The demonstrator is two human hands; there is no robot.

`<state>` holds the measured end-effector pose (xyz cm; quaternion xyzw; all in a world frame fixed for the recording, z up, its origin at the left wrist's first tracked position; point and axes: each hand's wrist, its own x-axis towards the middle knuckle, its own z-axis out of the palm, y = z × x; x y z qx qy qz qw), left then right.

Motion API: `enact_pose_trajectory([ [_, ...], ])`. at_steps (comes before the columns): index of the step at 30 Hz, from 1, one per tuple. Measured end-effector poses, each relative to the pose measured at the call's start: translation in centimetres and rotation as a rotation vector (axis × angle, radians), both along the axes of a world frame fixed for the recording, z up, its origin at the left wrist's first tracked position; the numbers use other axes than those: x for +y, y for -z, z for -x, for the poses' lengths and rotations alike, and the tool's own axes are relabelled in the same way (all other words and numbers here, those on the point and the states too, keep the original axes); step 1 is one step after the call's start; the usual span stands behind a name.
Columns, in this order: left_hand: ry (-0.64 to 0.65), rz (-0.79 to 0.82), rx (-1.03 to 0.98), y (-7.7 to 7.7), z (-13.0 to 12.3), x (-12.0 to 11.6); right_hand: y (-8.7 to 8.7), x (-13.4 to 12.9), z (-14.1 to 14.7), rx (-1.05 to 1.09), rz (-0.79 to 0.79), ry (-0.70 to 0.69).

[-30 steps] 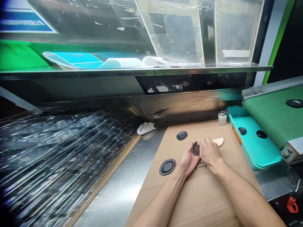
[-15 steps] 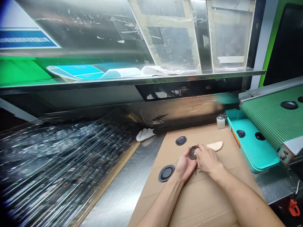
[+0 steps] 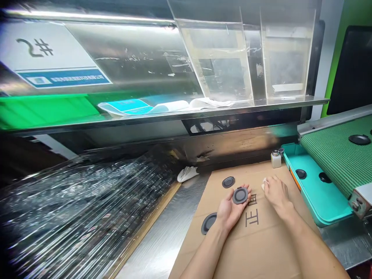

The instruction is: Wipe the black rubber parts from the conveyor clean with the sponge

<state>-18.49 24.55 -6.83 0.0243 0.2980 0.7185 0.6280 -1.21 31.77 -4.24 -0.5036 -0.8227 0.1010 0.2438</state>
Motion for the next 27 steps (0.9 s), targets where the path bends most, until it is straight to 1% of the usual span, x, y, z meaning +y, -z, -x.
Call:
enact_pose_trajectory([
  [3,0.009,-0.009,0.000,0.3,-0.4,0.2,0.9,-0.9,1.1,0.108,-0.029,-0.225],
  [4,0.017,-0.015,-0.008,0.4,-0.6,0.3,1.3,-1.3,1.7,0.128,-0.031,-0.290],
  [5,0.023,-0.024,-0.018,0.5,-0.9,0.4,1.7,-1.6,2.2,0.141,-0.032,-0.326],
  [6,0.032,-0.034,-0.030,0.7,-1.2,0.5,2.1,-1.9,2.6,0.148,-0.032,-0.329],
  [9,0.061,-0.063,-0.057,1.0,-2.0,0.8,3.0,-2.4,3.4,0.151,-0.034,-0.236],
  [10,0.069,-0.061,-0.064,1.1,-2.2,1.0,3.1,-2.4,3.5,0.147,-0.033,-0.236],
  [12,0.074,-0.046,-0.069,1.1,-2.4,1.1,3.2,-2.4,3.5,0.131,-0.025,-0.259],
  [15,0.045,-0.019,-0.065,1.1,-2.4,1.3,3.2,-2.5,3.6,0.123,-0.011,-0.225],
  [16,0.035,-0.015,-0.067,1.0,-2.4,1.3,3.2,-2.6,3.7,0.132,-0.008,-0.236],
  [19,0.035,-0.018,-0.081,1.0,-2.6,1.3,3.2,-2.9,3.9,0.180,-0.012,-0.391],
  [20,0.046,-0.031,-0.081,1.0,-2.8,1.3,3.3,-2.9,4.0,0.196,-0.026,-0.416],
  [22,0.067,-0.077,-0.073,1.1,-3.1,1.4,3.5,-2.8,4.3,0.215,-0.080,-0.370],
  [25,0.063,-0.135,-0.070,1.3,-3.3,1.4,3.8,-2.6,4.7,0.165,-0.169,-0.235],
  [27,0.061,-0.122,-0.084,1.3,-3.2,1.3,3.9,-2.7,4.9,0.101,-0.195,-0.229],
])
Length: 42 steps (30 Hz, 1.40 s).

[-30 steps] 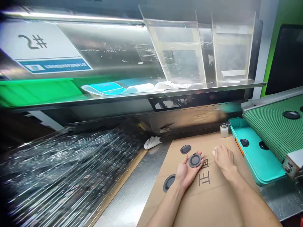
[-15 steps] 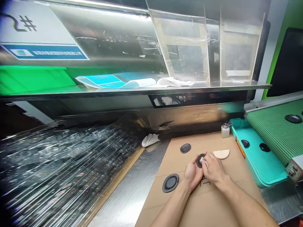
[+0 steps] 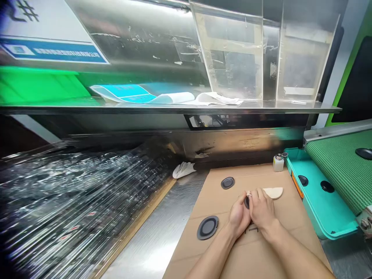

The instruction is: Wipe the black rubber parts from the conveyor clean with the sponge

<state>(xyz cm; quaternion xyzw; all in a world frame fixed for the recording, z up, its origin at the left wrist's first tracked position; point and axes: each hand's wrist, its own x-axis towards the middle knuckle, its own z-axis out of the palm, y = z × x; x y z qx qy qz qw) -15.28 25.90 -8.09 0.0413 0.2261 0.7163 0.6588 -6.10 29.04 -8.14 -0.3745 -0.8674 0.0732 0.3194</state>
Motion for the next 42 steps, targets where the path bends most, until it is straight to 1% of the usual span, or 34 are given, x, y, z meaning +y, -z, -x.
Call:
enact_pose_trajectory([
  [1,0.006,0.018,-0.008,-0.1,0.1,0.0,0.0,-0.2,0.0,-0.031,-0.005,-0.028],
  [3,0.029,0.047,-0.015,-0.2,0.5,-0.1,-0.4,-0.6,-0.3,-0.086,0.007,-0.128],
  [6,0.040,0.062,-0.010,-0.6,1.0,-0.2,-1.5,-0.9,-1.2,-0.135,0.064,-0.249],
  [8,0.023,0.085,0.006,-0.8,1.3,-0.2,-2.6,-0.7,-2.2,-0.163,0.154,-0.293],
  [11,-0.010,0.115,0.046,-0.9,1.6,-0.3,-4.3,0.4,-3.8,-0.211,0.354,-0.325],
  [12,-0.013,0.111,0.052,-1.0,1.7,-0.4,-4.7,0.9,-4.4,-0.201,0.381,-0.297],
  [13,-0.008,0.101,0.050,-1.0,1.8,-0.5,-4.9,1.4,-5.0,-0.177,0.370,-0.243],
  [16,0.029,0.078,0.025,-1.0,2.0,-0.7,-4.7,3.1,-6.8,-0.133,0.249,-0.036],
  [18,0.031,0.087,0.017,-1.0,2.1,-0.7,-4.1,4.0,-7.5,-0.182,0.254,0.015],
  [20,-0.008,0.105,0.013,-0.9,2.2,-0.5,-3.5,4.2,-7.3,-0.189,0.289,0.034],
  [23,-0.092,0.123,0.005,-0.9,2.3,-0.3,-2.8,2.7,-5.0,-0.025,0.292,0.047],
  [25,-0.094,0.132,-0.013,-0.9,2.4,-0.3,-2.2,0.8,-2.9,0.042,0.280,-0.037],
  [27,-0.043,0.127,-0.036,-1.0,2.5,-0.5,-1.8,-0.9,-1.1,0.010,0.242,-0.131],
  [28,-0.016,0.115,-0.046,-1.0,2.5,-0.5,-1.7,-1.5,-0.5,-0.015,0.217,-0.134],
  [31,-0.002,0.079,-0.054,-0.9,2.5,-0.7,-1.5,-2.2,0.4,-0.055,0.172,-0.006],
  [32,-0.004,0.078,-0.059,-0.9,2.5,-0.7,-1.5,-2.2,0.4,-0.064,0.161,0.007],
  [34,0.015,0.088,-0.069,-0.8,2.5,-0.7,-1.5,-2.2,0.4,-0.087,0.131,-0.040],
  [36,0.028,0.092,-0.057,-0.8,2.5,-0.6,-1.5,-1.7,0.0,-0.126,0.100,-0.071],
  [37,0.013,0.095,-0.039,-0.8,2.5,-0.6,-1.5,-1.3,-0.3,-0.151,0.095,-0.041],
  [40,-0.006,0.109,0.012,-0.8,2.5,-0.7,-1.4,1.1,-2.1,-0.206,0.119,0.123],
  [42,0.041,0.115,0.017,-0.8,2.5,-0.9,-1.2,3.1,-3.7,-0.205,0.126,0.210],
])
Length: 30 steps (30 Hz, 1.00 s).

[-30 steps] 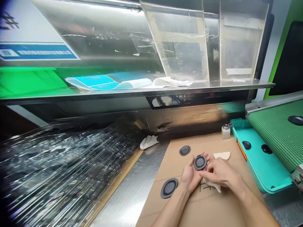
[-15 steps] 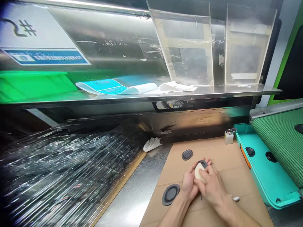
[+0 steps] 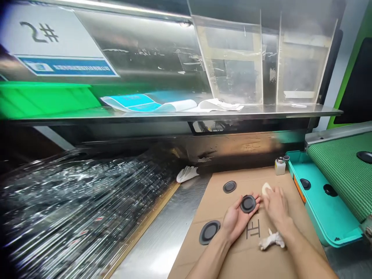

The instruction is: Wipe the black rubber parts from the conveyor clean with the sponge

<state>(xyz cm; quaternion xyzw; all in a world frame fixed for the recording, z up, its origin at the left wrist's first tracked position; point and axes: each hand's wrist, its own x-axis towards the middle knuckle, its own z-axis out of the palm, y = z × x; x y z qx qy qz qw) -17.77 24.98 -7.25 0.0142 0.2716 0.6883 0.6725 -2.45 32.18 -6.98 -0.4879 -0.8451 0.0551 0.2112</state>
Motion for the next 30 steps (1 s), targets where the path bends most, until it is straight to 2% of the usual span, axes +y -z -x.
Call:
enact_pose_trajectory([
  [4,0.066,-0.041,-0.037,-0.2,0.2,-0.6,1.3,2.8,-1.7,0.034,-0.010,0.076],
  [7,0.071,-0.047,-0.019,-0.5,0.1,-1.0,2.1,3.1,-1.6,0.068,-0.004,0.066],
  [10,0.058,-0.055,0.094,-0.7,-0.3,-1.3,2.3,2.7,-1.3,0.095,-0.002,0.069],
  [15,-0.146,-0.162,0.484,-0.8,-1.6,-1.8,1.9,2.6,-1.4,0.126,0.005,0.066],
  [17,-0.214,-0.197,0.572,-1.0,-2.2,-2.2,1.7,2.6,-1.4,0.117,0.010,0.065],
  [25,-0.286,-0.256,0.547,-0.9,-3.1,-3.1,1.8,2.8,-1.2,0.080,0.021,0.048],
  [30,-0.335,-0.350,0.717,-0.3,-3.0,-3.1,2.0,3.0,-1.3,0.081,0.011,0.037],
])
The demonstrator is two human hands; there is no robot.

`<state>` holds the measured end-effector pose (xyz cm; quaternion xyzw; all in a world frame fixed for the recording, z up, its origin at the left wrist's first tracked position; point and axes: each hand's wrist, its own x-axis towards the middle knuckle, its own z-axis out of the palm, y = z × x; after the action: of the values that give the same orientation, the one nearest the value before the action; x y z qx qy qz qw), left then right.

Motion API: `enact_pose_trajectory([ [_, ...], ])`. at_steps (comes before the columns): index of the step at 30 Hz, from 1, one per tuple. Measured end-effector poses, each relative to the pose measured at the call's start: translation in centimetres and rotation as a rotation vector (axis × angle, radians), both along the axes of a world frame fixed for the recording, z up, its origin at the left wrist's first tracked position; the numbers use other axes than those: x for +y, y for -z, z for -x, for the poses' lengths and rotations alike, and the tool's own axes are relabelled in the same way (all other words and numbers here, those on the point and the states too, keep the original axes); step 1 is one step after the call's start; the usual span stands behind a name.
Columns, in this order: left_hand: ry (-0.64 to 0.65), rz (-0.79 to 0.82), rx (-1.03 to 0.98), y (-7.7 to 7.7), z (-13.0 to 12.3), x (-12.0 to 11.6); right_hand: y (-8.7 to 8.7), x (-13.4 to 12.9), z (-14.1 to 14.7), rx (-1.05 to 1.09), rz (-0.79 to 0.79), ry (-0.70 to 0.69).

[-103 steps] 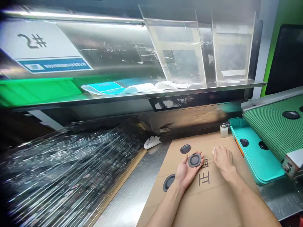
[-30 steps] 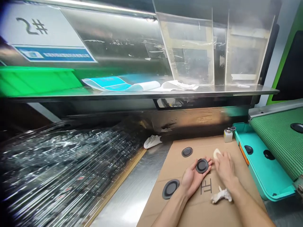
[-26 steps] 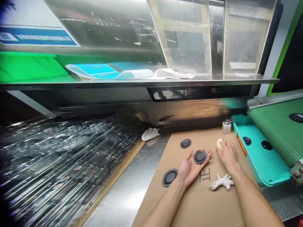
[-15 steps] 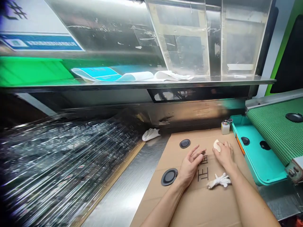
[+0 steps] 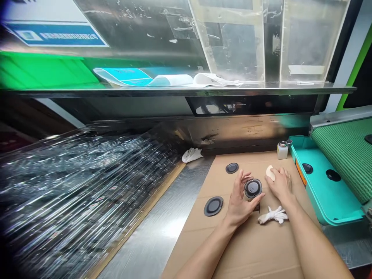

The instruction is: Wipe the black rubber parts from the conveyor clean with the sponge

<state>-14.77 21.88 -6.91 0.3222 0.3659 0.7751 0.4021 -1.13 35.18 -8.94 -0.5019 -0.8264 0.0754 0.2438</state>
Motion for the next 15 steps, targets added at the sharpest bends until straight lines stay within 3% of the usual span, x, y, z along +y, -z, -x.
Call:
enact_pose_trajectory([
  [10,-0.004,-0.042,0.105,-0.57,-0.09,-0.25,0.15,0.20,-0.07,-0.012,0.009,0.003],
  [15,-0.053,0.074,0.499,-0.26,-0.02,0.07,0.34,0.46,-0.32,-0.032,-0.013,-0.009],
])
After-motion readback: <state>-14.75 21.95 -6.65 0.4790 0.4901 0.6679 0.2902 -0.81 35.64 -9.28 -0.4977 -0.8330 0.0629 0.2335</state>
